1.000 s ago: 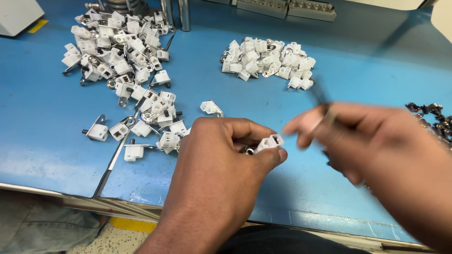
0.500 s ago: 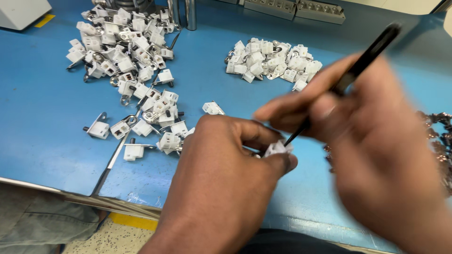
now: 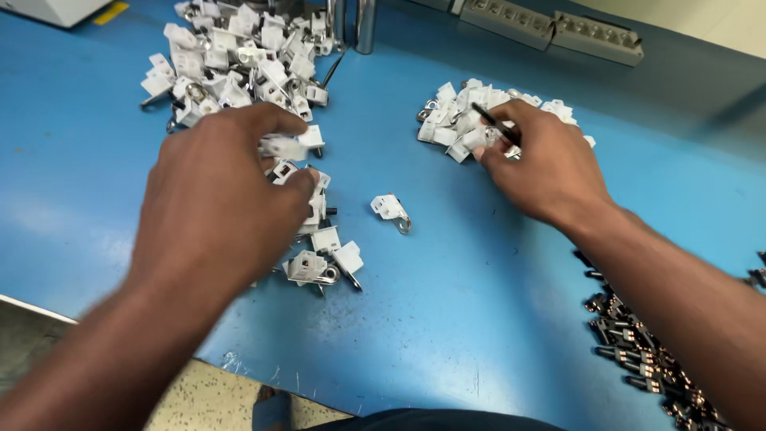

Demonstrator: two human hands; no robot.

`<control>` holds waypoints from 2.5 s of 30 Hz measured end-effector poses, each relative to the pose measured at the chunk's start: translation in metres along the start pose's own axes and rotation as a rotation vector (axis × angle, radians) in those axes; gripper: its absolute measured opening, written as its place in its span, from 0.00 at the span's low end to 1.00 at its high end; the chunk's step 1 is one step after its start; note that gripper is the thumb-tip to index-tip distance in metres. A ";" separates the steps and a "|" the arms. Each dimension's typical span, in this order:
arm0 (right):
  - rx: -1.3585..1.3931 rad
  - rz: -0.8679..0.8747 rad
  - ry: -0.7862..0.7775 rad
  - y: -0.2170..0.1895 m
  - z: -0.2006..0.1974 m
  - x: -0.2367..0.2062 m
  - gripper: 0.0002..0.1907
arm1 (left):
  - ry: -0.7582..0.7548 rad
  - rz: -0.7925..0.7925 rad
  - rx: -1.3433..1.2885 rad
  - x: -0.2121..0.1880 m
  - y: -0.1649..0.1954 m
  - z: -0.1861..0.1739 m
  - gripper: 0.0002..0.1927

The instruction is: The person uses tweezers to insert small metal pins into white plastic electrical connectors. They repeatedly pick up a connector, insert a pin, and place the finished unit into a growing pile on the table.

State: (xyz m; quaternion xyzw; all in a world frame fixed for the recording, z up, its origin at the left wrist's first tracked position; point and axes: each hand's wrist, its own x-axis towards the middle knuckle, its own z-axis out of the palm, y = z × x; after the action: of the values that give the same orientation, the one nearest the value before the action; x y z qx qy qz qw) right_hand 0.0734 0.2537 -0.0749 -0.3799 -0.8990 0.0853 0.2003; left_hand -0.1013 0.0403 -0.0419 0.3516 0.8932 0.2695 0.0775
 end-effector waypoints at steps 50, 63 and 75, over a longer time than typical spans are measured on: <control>0.804 0.085 -0.166 -0.057 -0.106 -0.135 0.10 | -0.641 0.023 -0.729 -0.102 0.039 0.017 0.14; 0.953 -0.010 0.023 -0.074 -0.095 -0.129 0.06 | -0.580 0.037 -0.673 -0.093 0.050 0.014 0.15; 0.870 0.387 -0.057 -0.019 -0.044 -0.060 0.12 | -0.628 -0.183 -0.501 -0.056 0.039 0.013 0.13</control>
State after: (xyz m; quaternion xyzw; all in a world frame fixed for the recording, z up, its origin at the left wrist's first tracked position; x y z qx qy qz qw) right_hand 0.1177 0.1972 -0.0472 -0.4187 -0.6979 0.4997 0.2964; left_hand -0.0326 0.0315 -0.0350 0.3059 0.7604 0.3504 0.4532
